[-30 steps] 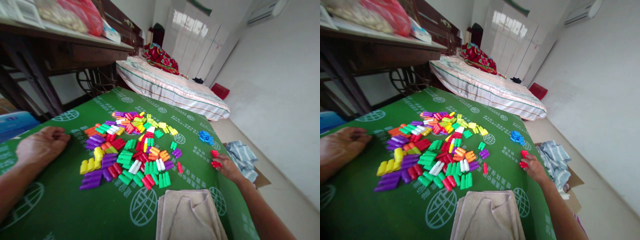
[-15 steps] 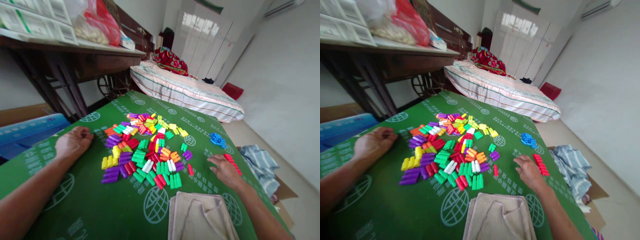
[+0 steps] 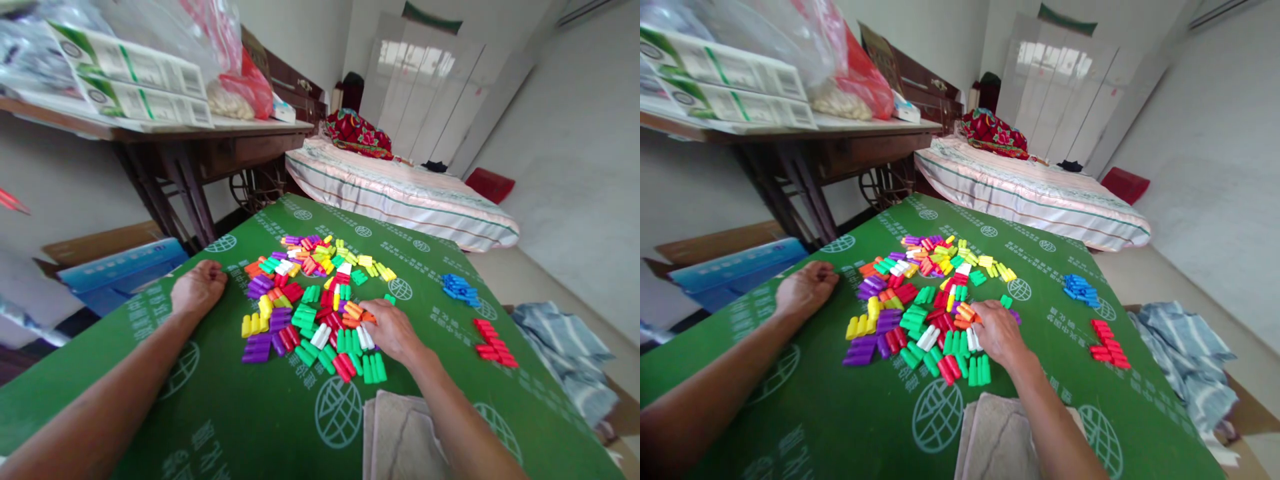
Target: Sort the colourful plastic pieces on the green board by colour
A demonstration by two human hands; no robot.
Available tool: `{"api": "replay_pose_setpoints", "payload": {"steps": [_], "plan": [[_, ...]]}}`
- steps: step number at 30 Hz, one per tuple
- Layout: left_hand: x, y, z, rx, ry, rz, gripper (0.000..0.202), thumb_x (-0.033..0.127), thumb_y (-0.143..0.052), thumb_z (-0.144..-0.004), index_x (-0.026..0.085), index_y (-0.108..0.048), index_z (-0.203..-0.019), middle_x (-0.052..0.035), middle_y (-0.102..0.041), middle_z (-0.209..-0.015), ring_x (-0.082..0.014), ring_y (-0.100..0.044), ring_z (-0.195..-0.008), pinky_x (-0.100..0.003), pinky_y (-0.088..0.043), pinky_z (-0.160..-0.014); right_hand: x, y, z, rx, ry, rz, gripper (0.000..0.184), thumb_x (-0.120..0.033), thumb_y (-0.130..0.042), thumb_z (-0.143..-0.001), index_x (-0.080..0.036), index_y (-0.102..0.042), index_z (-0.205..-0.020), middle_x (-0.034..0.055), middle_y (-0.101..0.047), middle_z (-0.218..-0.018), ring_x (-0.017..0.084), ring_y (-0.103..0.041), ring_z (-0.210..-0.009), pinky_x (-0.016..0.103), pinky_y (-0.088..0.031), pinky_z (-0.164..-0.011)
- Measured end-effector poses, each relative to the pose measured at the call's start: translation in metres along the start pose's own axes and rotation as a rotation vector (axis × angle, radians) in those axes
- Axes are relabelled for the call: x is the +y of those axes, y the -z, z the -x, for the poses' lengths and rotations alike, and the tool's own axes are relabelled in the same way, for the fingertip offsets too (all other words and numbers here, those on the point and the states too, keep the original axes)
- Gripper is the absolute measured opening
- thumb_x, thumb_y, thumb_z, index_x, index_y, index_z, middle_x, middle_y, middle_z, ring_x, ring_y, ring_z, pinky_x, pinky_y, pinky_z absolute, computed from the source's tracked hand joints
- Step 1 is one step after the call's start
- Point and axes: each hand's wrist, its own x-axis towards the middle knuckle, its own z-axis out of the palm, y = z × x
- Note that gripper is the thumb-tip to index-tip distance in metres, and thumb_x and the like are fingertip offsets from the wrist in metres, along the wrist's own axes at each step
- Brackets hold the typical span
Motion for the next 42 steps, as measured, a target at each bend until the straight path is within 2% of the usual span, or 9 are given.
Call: {"api": "replay_pose_setpoints", "payload": {"steps": [5,9,14,19,29,42], "plan": [[-0.002,0.002,-0.006,-0.033,0.024,-0.009,0.039,0.039,-0.042,-0.080,0.020,-0.053,-0.113,-0.0033,-0.066,-0.104,-0.0193,-0.061,-0.089,-0.025,-0.044,-0.069,-0.013,-0.009,-0.017,-0.020,-0.046,0.067,0.018,-0.025,-0.053,-0.083,-0.022,-0.062,-0.099,0.0050,-0.064,-0.098,0.018,-0.055,-0.095,0.027,-0.037,-0.078],[-0.002,0.001,-0.013,-0.057,0.051,-0.068,0.041,0.043,-0.040,-0.081,0.022,-0.052,-0.115,-0.0015,-0.066,-0.107,-0.0192,-0.060,-0.089,-0.024,-0.043,-0.066,-0.017,-0.018,-0.024,0.002,-0.084,0.106,0.017,-0.026,-0.052,-0.084,-0.021,-0.062,-0.097,0.0058,-0.065,-0.098,0.018,-0.056,-0.092,0.027,-0.037,-0.075],[0.001,0.003,-0.014,-0.056,-0.008,-0.128,0.044,0.045,-0.030,-0.084,0.020,-0.052,-0.113,-0.0054,-0.066,-0.104,-0.0196,-0.059,-0.085,-0.024,-0.043,-0.065,-0.018,-0.020,-0.024,0.035,-0.101,0.102,0.017,-0.024,-0.052,-0.084,-0.021,-0.062,-0.097,0.0050,-0.066,-0.097,0.018,-0.056,-0.091,0.027,-0.037,-0.074],[0.002,0.003,-0.014,-0.080,0.063,-0.135,0.043,0.044,-0.034,-0.085,0.021,-0.050,-0.117,-0.0055,-0.063,-0.112,-0.0201,-0.060,-0.087,-0.024,-0.043,-0.066,-0.016,-0.020,-0.020,0.053,-0.082,0.060,0.015,-0.024,-0.055,-0.082,-0.024,-0.064,-0.094,0.0021,-0.067,-0.094,0.017,-0.057,-0.090,0.025,-0.037,-0.073],[-0.001,0.004,0.001,-0.020,0.017,0.054,0.033,0.034,-0.043,-0.082,0.019,-0.053,-0.109,-0.0049,-0.066,-0.103,-0.0204,-0.061,-0.089,-0.025,-0.042,-0.069,-0.005,-0.037,-0.014,0.083,-0.060,-0.162,0.023,-0.019,-0.061,-0.076,-0.025,-0.067,-0.098,0.0015,-0.069,-0.097,0.017,-0.060,-0.092,0.024,-0.040,-0.078],[-0.008,-0.006,0.007,0.039,0.002,0.120,0.027,0.030,-0.046,-0.079,0.021,-0.056,-0.102,-0.0040,-0.068,-0.090,-0.0204,-0.063,-0.083,-0.027,-0.044,-0.068,0.001,-0.047,-0.009,0.082,-0.076,-0.225,0.031,-0.019,-0.056,-0.077,-0.024,-0.067,-0.105,0.0045,-0.068,-0.104,0.019,-0.063,-0.093,0.031,-0.046,-0.085]]}}
